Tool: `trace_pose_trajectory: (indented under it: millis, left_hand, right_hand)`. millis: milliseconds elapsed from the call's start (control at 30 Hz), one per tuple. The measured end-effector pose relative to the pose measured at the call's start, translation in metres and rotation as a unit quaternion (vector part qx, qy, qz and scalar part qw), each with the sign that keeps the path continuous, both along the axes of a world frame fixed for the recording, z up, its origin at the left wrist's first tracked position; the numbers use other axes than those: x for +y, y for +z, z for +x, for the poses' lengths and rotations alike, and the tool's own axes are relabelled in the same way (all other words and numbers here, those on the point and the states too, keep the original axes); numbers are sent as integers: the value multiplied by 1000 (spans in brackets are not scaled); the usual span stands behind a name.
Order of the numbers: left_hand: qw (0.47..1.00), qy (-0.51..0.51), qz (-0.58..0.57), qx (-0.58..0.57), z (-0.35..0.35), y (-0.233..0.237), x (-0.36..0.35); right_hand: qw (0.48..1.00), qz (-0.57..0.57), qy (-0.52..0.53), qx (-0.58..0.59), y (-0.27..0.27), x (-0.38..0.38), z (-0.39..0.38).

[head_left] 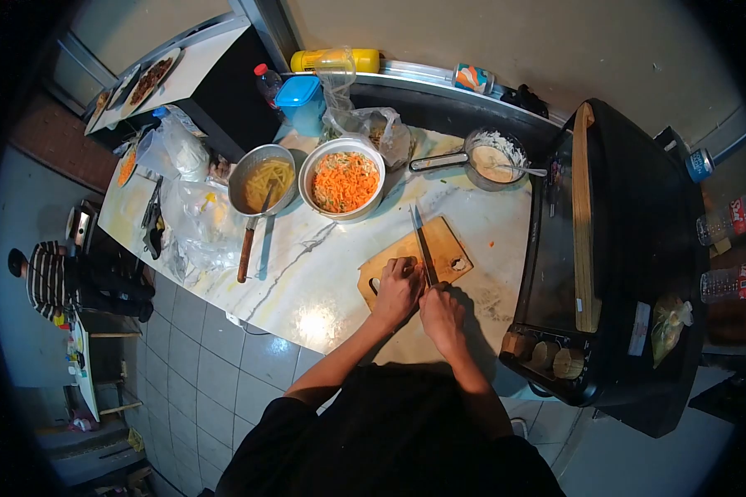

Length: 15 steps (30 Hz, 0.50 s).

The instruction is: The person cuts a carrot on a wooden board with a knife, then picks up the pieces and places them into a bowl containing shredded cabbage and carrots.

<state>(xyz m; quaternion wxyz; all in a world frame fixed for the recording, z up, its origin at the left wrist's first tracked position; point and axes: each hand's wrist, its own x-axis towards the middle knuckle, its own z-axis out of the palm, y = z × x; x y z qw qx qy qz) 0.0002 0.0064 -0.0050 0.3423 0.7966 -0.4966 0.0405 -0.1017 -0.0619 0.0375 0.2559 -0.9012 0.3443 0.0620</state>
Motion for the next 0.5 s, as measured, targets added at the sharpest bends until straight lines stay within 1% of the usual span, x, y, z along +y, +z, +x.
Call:
trace_pose_trajectory:
  millis: [67, 167, 233, 500]
  left_hand:
    - [1000, -4, 5, -7, 0, -1, 0]
    - [1000, 10, -8, 3, -2, 6, 0]
    - [1000, 3, -3, 22, -1, 6, 1]
    - [1000, 1, -16, 17, 0, 11, -2]
  right_hand:
    - [1000, -5, -3, -6, 0, 1, 0]
    - [1000, 19, -2, 13, 4, 1, 2]
    - [1000, -16, -16, 5, 2, 5, 2]
    - [999, 19, -20, 37, -5, 2, 3]
